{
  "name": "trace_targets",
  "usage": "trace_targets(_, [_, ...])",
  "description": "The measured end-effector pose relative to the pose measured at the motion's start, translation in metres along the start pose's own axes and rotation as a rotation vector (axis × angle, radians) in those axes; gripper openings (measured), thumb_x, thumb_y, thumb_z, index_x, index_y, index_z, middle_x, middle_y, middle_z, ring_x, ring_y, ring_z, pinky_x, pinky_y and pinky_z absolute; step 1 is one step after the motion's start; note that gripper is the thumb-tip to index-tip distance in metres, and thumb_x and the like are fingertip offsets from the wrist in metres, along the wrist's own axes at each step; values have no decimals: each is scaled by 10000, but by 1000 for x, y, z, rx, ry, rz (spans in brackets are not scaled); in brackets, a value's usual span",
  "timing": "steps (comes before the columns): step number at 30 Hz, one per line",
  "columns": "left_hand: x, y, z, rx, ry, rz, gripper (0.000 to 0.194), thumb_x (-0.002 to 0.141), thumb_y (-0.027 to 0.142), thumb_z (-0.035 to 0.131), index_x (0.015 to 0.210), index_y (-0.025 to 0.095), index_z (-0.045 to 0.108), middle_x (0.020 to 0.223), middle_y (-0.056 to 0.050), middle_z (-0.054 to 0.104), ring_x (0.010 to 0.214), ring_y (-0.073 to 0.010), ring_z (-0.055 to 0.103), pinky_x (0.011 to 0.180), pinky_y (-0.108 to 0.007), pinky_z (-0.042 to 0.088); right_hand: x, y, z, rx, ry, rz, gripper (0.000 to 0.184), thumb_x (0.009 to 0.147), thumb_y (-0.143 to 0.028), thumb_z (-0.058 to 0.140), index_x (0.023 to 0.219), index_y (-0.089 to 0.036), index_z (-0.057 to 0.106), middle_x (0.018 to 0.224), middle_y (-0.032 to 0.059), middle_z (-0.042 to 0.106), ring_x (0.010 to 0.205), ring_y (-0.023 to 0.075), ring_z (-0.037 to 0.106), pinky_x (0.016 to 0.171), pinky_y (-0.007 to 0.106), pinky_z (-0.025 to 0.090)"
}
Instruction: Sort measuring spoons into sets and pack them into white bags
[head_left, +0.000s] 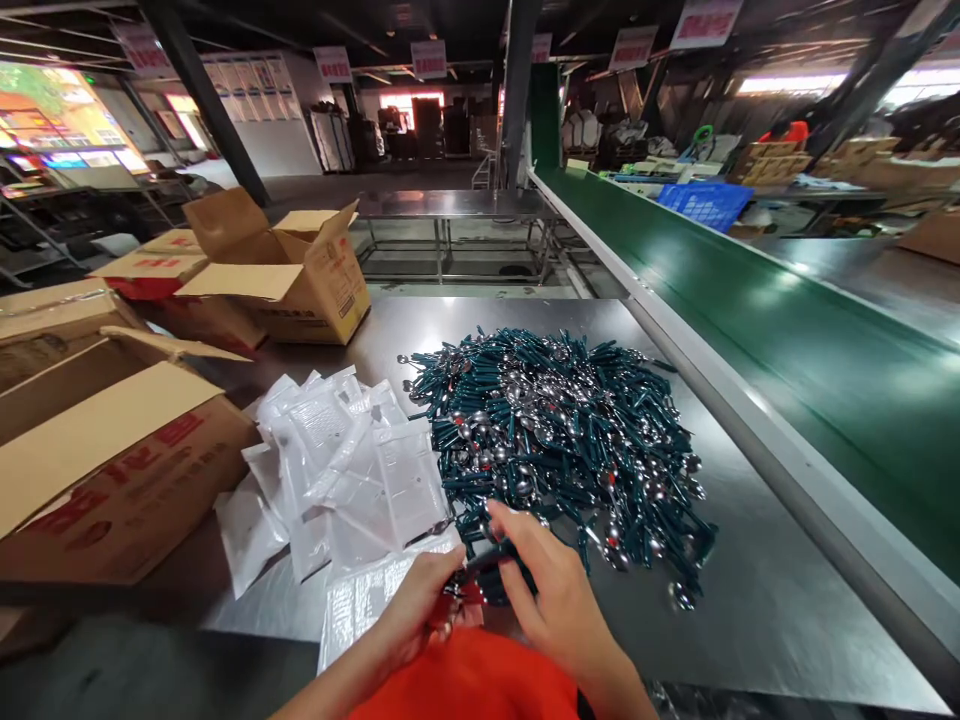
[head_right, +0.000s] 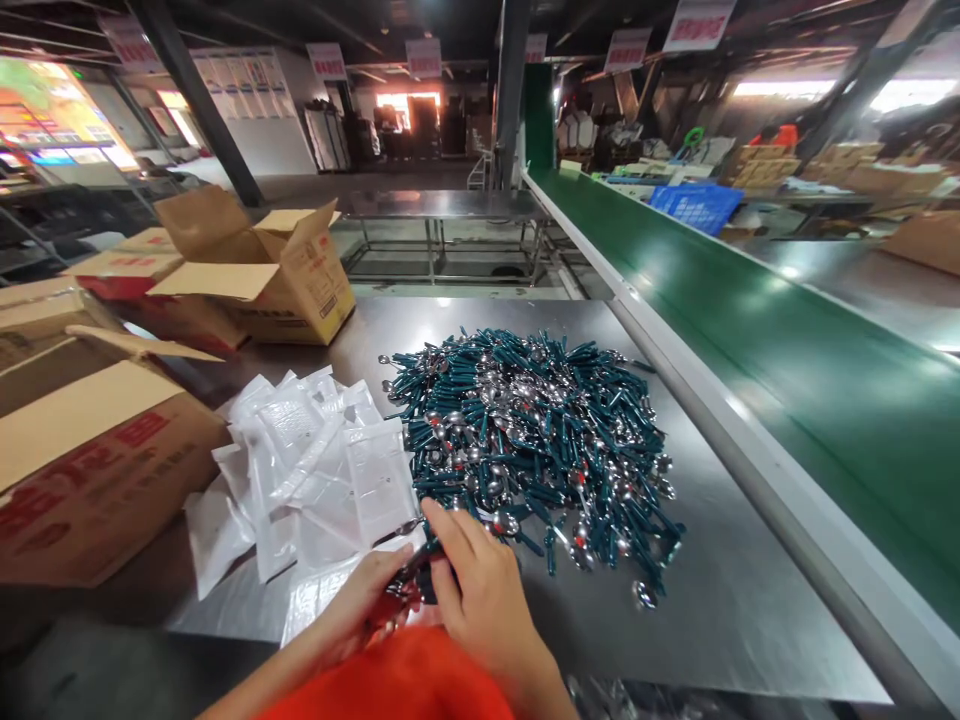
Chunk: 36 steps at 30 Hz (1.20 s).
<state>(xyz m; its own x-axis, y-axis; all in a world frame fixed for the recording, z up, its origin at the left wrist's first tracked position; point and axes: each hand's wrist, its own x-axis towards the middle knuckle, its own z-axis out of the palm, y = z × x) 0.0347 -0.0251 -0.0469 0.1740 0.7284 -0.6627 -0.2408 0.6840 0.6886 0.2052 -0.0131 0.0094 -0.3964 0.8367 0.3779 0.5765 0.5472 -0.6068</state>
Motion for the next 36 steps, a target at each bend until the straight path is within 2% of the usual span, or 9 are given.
trace_targets(7, [7,-6,-5,35,56,54,603,679,740,627,567,150,584,457,-42,587,321,-85,443,304,-185,222,-9,7,10,-19,16,-101,430,936,-272,521,1364,-260,480,1110,92,689,922,228,687,734,326,576])
trace_targets(10, [16,-9,-12,85,98,162,612,628,756,647,525,162,544,428,-27,558,299,-89,433,278,-194,227,-9,11,21,5,126,36,201,956,-288,478,1089,-230,617,1137,105,676,974,227,678,767,313,564])
trace_targets(13, [20,-12,-18,105,110,184,601,633,746,644,496,175,513,377,0,501,277,-86,404,265,-193,217,-6,15,28,95,136,199,189,957,-327,462,874,-225,598,869,55,689,797,191,673,685,280,543])
trace_targets(19, [17,-11,-23,149,121,101,552,685,690,622,514,173,529,367,8,488,271,-88,399,278,-193,205,-2,25,39,255,36,374,243,873,-408,562,1014,-226,642,968,62,715,894,232,673,770,351,565])
trace_targets(24, [29,-7,-31,175,37,17,555,755,699,489,666,162,602,485,-23,574,343,-125,484,321,-203,281,-5,46,54,562,111,806,297,734,-503,681,764,-222,587,664,-13,616,563,198,624,407,278,509])
trace_targets(27, [46,-12,-48,338,-8,157,602,819,710,352,785,178,633,677,-68,649,528,-188,605,444,-266,434,-15,72,56,688,183,1005,368,668,-541,714,793,-227,569,616,-43,583,488,205,613,322,278,468])
trace_targets(30, [61,-27,-66,543,-18,350,424,748,603,618,589,213,572,631,-42,583,676,-220,614,655,-325,494,-34,98,51,673,284,1093,401,657,-569,702,801,-231,541,601,-53,567,487,207,608,321,292,477])
trace_targets(32, [69,-40,-72,641,-71,433,354,678,456,757,514,227,542,609,-37,562,763,-242,608,821,-372,473,-48,110,48,672,330,1156,423,634,-574,714,805,-230,536,591,-54,564,490,209,605,325,297,482])
trace_targets(36, [88,-59,-70,852,-258,568,218,743,304,727,574,241,603,772,-70,656,1001,-274,589,1072,-459,311,-70,114,48,715,353,1222,445,620,-579,725,824,-222,553,578,-44,579,512,225,620,339,300,487])
